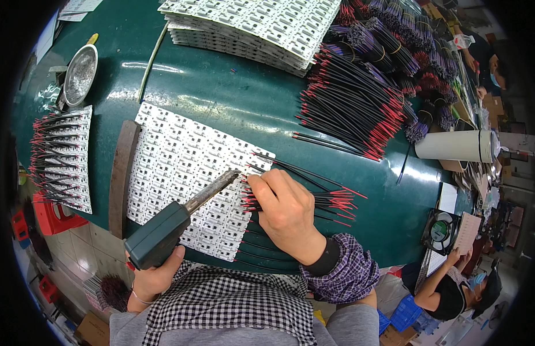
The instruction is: The person positions wires onto a circuit board panel by hand and solders them into place using a soldering iron.
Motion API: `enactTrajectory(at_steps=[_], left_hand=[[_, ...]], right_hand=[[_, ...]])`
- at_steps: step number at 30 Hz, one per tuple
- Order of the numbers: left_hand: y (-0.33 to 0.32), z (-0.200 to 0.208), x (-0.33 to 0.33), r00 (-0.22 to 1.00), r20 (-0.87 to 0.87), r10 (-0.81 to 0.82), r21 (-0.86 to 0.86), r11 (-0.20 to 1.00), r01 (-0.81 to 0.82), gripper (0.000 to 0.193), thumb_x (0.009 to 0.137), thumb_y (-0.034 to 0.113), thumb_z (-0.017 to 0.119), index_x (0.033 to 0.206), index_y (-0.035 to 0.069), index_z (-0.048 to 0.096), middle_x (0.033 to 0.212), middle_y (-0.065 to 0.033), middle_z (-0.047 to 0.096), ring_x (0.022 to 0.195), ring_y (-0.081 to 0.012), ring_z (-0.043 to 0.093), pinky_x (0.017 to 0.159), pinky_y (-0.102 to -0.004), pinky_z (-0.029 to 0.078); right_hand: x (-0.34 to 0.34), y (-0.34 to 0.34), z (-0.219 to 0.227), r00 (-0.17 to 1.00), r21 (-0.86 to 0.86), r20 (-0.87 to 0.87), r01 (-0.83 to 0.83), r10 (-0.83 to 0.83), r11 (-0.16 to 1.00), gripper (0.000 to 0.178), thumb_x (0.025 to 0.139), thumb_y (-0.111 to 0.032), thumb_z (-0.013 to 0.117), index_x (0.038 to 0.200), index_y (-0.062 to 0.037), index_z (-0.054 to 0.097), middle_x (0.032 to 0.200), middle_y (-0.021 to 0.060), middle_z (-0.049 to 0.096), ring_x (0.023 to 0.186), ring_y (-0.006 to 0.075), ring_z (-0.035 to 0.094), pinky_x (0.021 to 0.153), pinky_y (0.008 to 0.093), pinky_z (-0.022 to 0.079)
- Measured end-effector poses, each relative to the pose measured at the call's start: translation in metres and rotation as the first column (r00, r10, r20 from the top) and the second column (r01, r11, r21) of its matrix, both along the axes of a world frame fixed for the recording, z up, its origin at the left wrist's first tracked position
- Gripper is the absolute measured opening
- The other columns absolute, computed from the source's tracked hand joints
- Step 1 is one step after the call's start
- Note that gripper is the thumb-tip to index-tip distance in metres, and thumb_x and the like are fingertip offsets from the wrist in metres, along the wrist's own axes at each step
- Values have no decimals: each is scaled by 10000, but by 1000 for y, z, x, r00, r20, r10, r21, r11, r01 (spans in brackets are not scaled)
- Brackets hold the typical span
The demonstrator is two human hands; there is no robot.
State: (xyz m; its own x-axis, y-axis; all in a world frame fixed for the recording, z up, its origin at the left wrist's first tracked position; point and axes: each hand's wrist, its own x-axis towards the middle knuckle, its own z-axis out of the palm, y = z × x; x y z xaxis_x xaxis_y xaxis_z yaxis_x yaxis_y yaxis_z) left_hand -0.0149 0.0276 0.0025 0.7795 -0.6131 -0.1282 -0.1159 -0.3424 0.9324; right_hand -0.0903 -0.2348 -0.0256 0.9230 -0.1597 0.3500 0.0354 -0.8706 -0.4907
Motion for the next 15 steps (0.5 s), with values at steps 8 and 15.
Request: enactTrajectory(at_steps=[8,15], left_hand=[[-2,2,-1,996,-85,28,-12,1000,-29,206,731,-37,747,928,-77,699,848,-154,662,666,-222,642,584,-307,503],[13,-10,-8,1000,12,14,29,999,-14,221,720,-44,739,936,-79,707,810,-155,654,638,-234,626,561,-307,487]], right_hand=[[0,1,1,1000,-20,-13,0,0,1000,415,615,119,642,1013,5,665,845,83,560,724,251,611,587,364,498],[1,1,2,1000,-15,-10,5,-6,1000,375,643,109,645,1001,-1,668,839,82,562,725,249,615,591,360,501]])
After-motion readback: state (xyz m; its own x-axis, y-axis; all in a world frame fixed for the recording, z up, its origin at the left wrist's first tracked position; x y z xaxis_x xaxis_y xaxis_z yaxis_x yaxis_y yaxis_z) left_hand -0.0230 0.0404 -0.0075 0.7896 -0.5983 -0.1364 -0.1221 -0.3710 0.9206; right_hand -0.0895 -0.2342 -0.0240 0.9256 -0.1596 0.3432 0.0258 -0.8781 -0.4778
